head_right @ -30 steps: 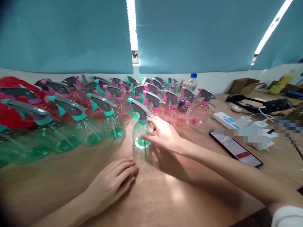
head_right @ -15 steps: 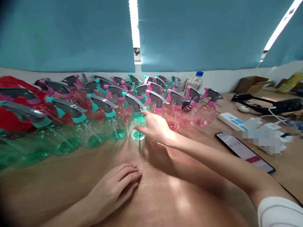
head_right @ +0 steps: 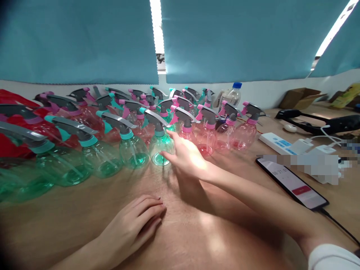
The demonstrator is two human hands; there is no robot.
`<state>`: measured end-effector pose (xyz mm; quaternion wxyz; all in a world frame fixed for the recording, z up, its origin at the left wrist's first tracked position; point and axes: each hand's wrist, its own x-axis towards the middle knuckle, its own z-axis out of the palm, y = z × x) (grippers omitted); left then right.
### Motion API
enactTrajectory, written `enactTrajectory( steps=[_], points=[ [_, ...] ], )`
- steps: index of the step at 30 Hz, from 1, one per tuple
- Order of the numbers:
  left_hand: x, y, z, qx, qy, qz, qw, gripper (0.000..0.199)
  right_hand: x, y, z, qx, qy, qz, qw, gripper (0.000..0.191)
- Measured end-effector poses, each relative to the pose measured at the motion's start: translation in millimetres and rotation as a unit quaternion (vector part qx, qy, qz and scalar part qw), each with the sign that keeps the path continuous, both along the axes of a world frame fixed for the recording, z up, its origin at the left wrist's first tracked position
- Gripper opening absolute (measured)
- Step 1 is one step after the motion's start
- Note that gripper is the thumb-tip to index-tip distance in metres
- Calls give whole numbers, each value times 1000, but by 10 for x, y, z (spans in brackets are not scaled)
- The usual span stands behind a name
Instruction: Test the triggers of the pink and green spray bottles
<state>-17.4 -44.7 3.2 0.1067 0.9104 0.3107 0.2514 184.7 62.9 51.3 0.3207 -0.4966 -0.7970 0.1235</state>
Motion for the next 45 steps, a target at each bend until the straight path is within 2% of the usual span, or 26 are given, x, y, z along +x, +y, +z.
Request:
enactTrajectory(
  steps=[4, 6, 9, 11, 16, 19, 23, 26, 31, 36, 39, 41, 45],
  points=[
    [-6, 13, 4, -12, -3, 3, 1000, 22, 280, -149, 13, 31, 53, -27, 998, 25],
    [-4, 25, 1, -15, -4, 3, 1000, 22, 443, -179, 2, 52, 78, -73, 993, 21],
    [5, 46, -10, -15, -10, 5, 1000, 21, 632, -147, -23, 66, 85, -133, 985, 23],
    [10, 58, -17, -15, -11, 6, 1000, 22, 683, -89, -31, 53, 79, -142, 985, 34],
    [8, 61, -5, -12, -19, -2, 1000, 21, 576, 111, -44, -1, 77, -135, 988, 73],
    [-7, 52, 3, -3, -42, -24, 999, 21, 475, 226, -64, -21, 68, -137, 988, 85],
    [-25, 41, 14, -15, -50, -41, 998, 23, 408, 301, -63, -13, 20, -136, 990, 65],
    [-14, 32, 46, -53, -66, -42, 996, 24, 412, 296, -47, -9, 6, -131, 991, 49],
    [76, 43, 90, -146, -115, 37, 982, 15, 477, 200, -27, -6, -16, -120, 993, 50],
    [266, 157, 31, -189, -160, 108, 963, 11, 602, -23, 38, -24, -33, -73, 996, 49],
    [425, 261, -34, -212, -208, 145, 944, 25, 716, -184, 61, 8, -54, -19, 998, 45],
    [540, 327, -72, -204, -227, 156, 939, 39, 796, -285, 51, 44, -84, -15, 995, 45],
    [771, 404, -99, -220, -235, 105, 941, 71, 928, -472, 16, 83, -132, -25, 987, 48]
  ],
)
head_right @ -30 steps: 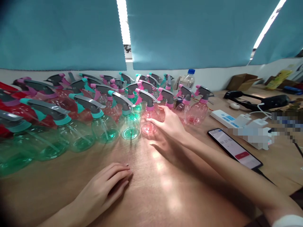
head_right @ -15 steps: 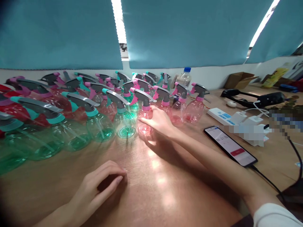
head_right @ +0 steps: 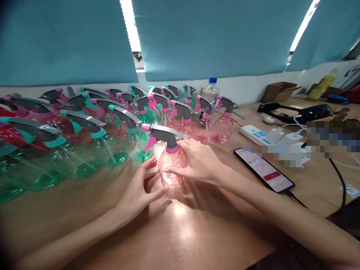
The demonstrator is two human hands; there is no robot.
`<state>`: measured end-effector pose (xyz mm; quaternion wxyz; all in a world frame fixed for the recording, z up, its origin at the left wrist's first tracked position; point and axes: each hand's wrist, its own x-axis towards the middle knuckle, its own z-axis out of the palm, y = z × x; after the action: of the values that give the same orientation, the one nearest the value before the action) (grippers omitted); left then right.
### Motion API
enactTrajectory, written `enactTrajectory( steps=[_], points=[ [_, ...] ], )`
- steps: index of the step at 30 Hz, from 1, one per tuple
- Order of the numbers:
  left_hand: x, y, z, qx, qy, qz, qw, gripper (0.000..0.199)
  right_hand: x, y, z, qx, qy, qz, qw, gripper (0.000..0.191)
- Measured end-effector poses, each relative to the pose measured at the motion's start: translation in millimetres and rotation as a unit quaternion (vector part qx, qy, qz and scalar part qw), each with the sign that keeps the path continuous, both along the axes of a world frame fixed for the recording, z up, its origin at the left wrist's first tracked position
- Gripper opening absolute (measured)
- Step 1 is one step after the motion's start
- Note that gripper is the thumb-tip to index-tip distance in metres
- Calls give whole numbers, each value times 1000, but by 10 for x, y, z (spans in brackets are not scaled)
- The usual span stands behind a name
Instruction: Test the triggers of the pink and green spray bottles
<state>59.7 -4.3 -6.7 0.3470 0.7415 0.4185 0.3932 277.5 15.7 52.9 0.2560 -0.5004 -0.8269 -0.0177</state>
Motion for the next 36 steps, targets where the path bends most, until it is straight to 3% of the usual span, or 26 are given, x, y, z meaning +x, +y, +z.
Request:
enactTrajectory(
  steps=[3, 7, 11, 15, 18, 22, 26, 29, 31, 36],
  points=[
    [152, -2, 19, -18, -31, -59, 998, 80, 71, -126, 31, -9, -2, 31, 999, 44],
    [284, -33, 48, -36, -34, -127, 991, 64, 170, -231, 144, -22, 49, 108, 993, 35],
    [348, -18, 111, -15, 16, -187, 982, 72, 255, -244, 208, -98, 136, 147, 975, 42],
    [398, 51, 216, 2, 44, -280, 959, 55, 213, -256, 180, -169, 208, 155, 951, 31],
    [405, 106, 244, 1, 53, -315, 948, 50, 117, -286, 141, -159, 243, 145, 946, 17],
    [347, 158, 210, 23, 102, -285, 953, 55, 27, -293, 120, -128, 301, 123, 937, 10],
    [240, 178, 181, 55, 163, -262, 950, 47, -3, -222, 106, -126, 334, 129, 925, 29],
    [115, 163, 137, 106, 216, -231, 943, 54, -25, -154, 100, -90, 345, 154, 921, 39],
    [14, 135, 95, 136, 267, -206, 932, 59, -43, -120, 117, -86, 336, 158, 925, 36],
    [-185, 40, 34, 164, 335, -159, 914, 52, -92, -56, 218, -85, 306, 147, 937, 10]
  ],
)
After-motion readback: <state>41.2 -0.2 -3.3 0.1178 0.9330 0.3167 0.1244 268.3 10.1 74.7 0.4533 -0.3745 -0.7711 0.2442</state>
